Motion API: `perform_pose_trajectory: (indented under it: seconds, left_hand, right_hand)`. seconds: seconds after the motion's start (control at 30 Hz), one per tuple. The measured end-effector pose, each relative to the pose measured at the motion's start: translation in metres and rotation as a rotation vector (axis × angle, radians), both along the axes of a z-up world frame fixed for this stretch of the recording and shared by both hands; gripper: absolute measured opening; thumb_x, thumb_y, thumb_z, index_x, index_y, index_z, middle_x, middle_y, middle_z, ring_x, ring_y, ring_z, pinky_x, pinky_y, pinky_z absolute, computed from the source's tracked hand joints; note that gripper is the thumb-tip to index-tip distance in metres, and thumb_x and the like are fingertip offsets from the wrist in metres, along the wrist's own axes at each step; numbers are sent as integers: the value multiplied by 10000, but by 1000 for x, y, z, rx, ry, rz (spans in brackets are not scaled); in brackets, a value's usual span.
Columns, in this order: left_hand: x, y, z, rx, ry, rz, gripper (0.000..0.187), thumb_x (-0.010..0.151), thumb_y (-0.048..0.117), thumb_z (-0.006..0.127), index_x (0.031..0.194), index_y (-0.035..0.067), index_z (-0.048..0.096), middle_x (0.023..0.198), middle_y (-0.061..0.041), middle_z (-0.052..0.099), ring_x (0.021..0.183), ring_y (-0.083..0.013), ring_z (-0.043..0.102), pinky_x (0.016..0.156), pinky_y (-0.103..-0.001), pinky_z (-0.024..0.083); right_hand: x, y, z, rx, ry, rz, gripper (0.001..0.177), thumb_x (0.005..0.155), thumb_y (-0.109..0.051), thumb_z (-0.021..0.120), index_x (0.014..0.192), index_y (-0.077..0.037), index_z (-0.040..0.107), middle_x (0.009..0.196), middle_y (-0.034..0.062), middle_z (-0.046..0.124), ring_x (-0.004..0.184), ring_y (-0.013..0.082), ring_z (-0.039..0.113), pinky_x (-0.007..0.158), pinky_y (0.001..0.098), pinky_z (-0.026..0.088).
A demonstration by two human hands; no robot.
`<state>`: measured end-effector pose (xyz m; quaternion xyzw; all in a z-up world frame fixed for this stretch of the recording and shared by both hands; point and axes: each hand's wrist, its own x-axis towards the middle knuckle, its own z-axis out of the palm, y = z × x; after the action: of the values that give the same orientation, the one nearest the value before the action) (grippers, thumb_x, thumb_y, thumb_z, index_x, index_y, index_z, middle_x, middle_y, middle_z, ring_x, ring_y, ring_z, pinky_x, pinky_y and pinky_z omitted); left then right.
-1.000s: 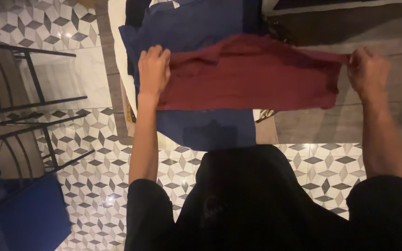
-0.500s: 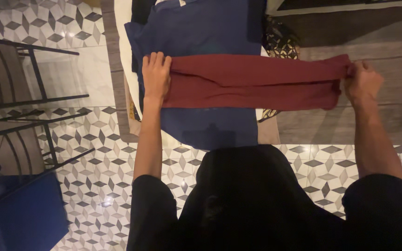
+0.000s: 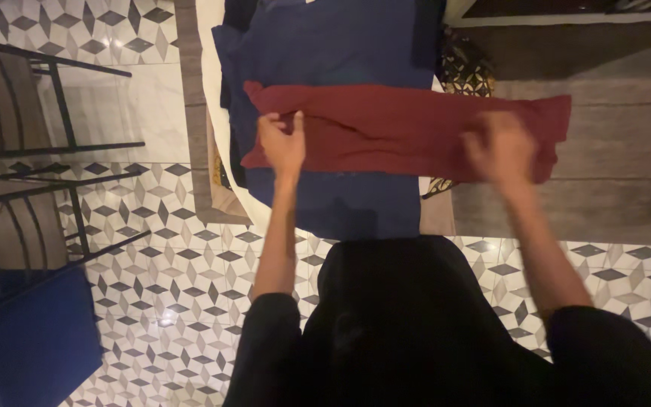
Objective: The person folds a maroon shirt on top of a stack of other clothing and then places it into a white plastic drawer.
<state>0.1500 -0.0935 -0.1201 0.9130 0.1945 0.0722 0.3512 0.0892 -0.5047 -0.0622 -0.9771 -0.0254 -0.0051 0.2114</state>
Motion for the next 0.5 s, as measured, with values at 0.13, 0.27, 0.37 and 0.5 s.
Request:
perform_pose_trajectory:
  seconds: [0.13,0.27,0.37,0.5]
  left_hand:
    - [9,-16,-31,-329,28,342,577,792,445,873,1059,-14,648,978,-138,723,927,-291,704,873,-405,541]
    - [36,-4,-47,-437,120,505,449,779,389,873,922,-16,742,909,-130,784,850,-245,740,799,-351,549]
    - [49,6,-49,-760,124,610,336,823,255,816,928,-36,684,857,-180,754,650,-299,681,528,-386,520]
    - [57,25,-55,-1021,124,605,248,871,191,766,942,27,594,858,-146,707,656,-281,728,442,-347,500]
  right_hand:
    - [20,113,31,199,-88,146,397,890,-331,831,1179,-102,682,1152,136,686,1074,332,667,840,439,563]
    - [43,170,29,194,-194,243,399,866,-240,807,1201,-74,667,1108,125,668,1022,328,650,812,439,561]
    - [55,181,19,129,-210,286,290,874,-151,778,1137,-91,673,1041,83,661,976,299,661,759,430,554]
    - [66,176,13,127,-231,310,241,838,-117,764,1052,-100,654,992,67,642,930,285,658,743,427,552]
